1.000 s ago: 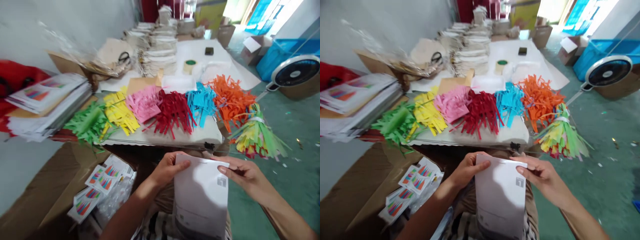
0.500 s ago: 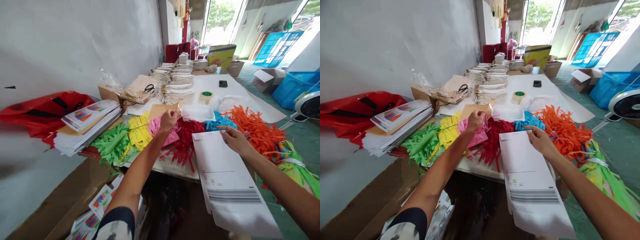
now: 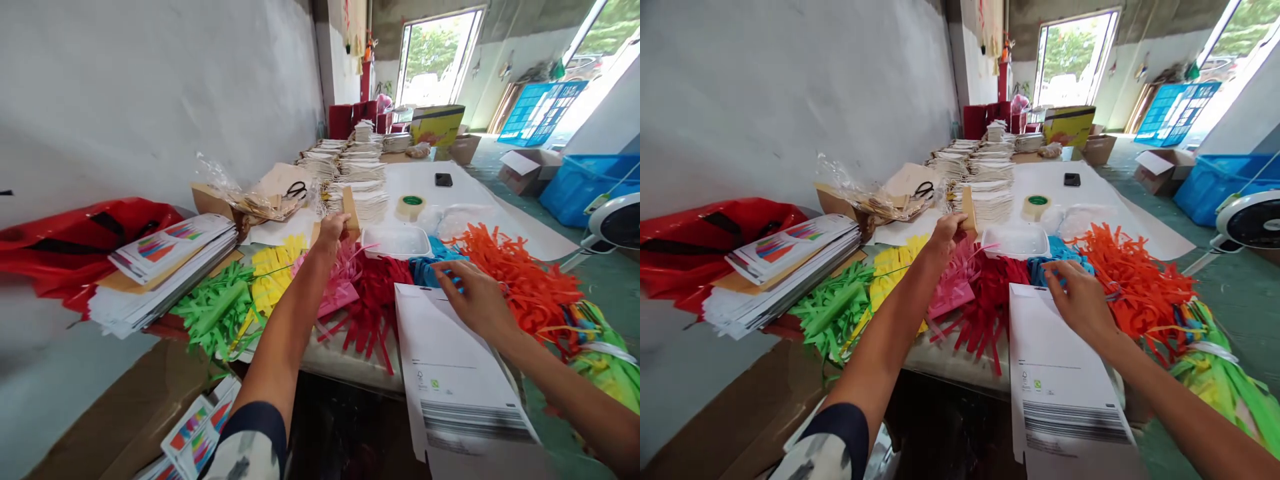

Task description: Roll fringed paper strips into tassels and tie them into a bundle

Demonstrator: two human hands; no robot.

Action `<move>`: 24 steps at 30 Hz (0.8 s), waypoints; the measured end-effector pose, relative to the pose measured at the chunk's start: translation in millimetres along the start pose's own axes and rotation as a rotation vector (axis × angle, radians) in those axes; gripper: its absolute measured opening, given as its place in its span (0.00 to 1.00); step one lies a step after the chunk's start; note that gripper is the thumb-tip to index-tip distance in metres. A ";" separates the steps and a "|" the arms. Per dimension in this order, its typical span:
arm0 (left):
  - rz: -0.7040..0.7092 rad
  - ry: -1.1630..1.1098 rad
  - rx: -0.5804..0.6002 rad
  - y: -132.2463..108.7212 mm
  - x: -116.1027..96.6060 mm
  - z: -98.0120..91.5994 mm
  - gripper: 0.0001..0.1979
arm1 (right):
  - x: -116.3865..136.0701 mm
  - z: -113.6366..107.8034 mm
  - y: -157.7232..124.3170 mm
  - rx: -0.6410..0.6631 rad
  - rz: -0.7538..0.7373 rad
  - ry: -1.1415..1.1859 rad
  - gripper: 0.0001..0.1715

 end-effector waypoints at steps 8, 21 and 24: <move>0.126 -0.568 0.194 -125.5 -9.0 47.8 0.12 | 44.6 29.7 6.1 -0.013 0.353 0.978 0.28; -0.035 -0.409 0.484 -196.1 -15.3 129.4 0.19 | 16.4 -70.4 -25.4 -0.414 0.250 0.832 0.25; -0.056 -0.351 0.430 -196.3 -11.0 130.1 0.20 | 16.1 -79.8 -31.4 -0.404 0.230 0.725 0.25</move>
Point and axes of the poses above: each hand's wrist, its own y-axis towards the middle knuckle, its own z-axis out of the palm, x = y × z, the point moved 10 cm from there along y, towards the middle knuckle, and after that the axes turned 15 degrees about y, right-handed, at the moved point
